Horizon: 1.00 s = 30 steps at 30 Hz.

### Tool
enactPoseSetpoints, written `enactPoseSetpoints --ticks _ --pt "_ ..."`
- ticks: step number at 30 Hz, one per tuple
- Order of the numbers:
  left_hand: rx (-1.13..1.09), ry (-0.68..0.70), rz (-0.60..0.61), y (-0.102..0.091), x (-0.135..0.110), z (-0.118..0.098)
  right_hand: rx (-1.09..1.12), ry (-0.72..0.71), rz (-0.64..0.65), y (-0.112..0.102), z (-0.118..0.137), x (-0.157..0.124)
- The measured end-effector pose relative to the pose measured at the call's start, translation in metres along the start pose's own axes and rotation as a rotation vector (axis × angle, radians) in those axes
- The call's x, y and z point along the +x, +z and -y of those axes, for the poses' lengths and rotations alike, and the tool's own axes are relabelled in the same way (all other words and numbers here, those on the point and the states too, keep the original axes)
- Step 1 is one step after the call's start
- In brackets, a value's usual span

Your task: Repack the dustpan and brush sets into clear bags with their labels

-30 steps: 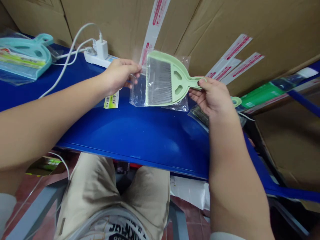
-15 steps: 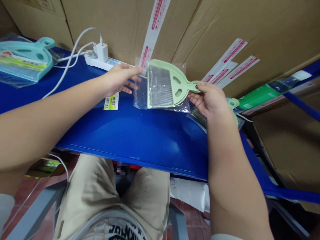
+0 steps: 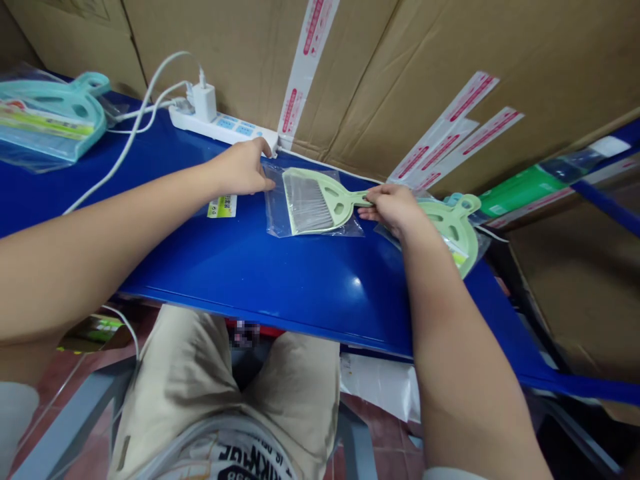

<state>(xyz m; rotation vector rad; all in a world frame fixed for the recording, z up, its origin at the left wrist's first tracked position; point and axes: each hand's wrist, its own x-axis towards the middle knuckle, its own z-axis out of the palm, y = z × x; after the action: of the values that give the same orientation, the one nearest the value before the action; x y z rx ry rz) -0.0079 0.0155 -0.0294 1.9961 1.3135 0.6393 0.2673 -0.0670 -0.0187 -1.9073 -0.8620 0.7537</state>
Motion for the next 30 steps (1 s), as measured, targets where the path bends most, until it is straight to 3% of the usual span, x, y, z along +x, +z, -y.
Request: enactPoseSetpoints --ticks 2,5,11,16,23,27,30 --pt "0.233 0.023 0.023 -0.005 -0.003 -0.004 -0.152 -0.047 -0.034 0.000 -0.002 0.003" --pt "0.385 0.055 0.021 -0.014 -0.010 -0.013 -0.381 -0.141 -0.123 -0.006 -0.002 0.007" --pt "0.346 0.250 -0.044 -0.013 -0.011 -0.014 -0.631 -0.469 -0.277 -0.015 -0.012 0.021" --pt "0.415 0.300 0.123 -0.002 0.001 -0.001 -0.665 -0.709 -0.306 -0.005 -0.017 0.013" --pt "0.542 0.279 0.172 -0.006 0.002 -0.003 -0.583 -1.061 -0.092 0.003 0.010 -0.064" --pt "0.620 0.264 0.175 -0.011 -0.005 -0.013 -0.542 -1.287 -0.022 0.018 0.010 -0.086" --pt "0.635 0.271 0.118 -0.017 -0.006 -0.014 -0.529 -1.354 0.137 0.022 0.011 -0.110"
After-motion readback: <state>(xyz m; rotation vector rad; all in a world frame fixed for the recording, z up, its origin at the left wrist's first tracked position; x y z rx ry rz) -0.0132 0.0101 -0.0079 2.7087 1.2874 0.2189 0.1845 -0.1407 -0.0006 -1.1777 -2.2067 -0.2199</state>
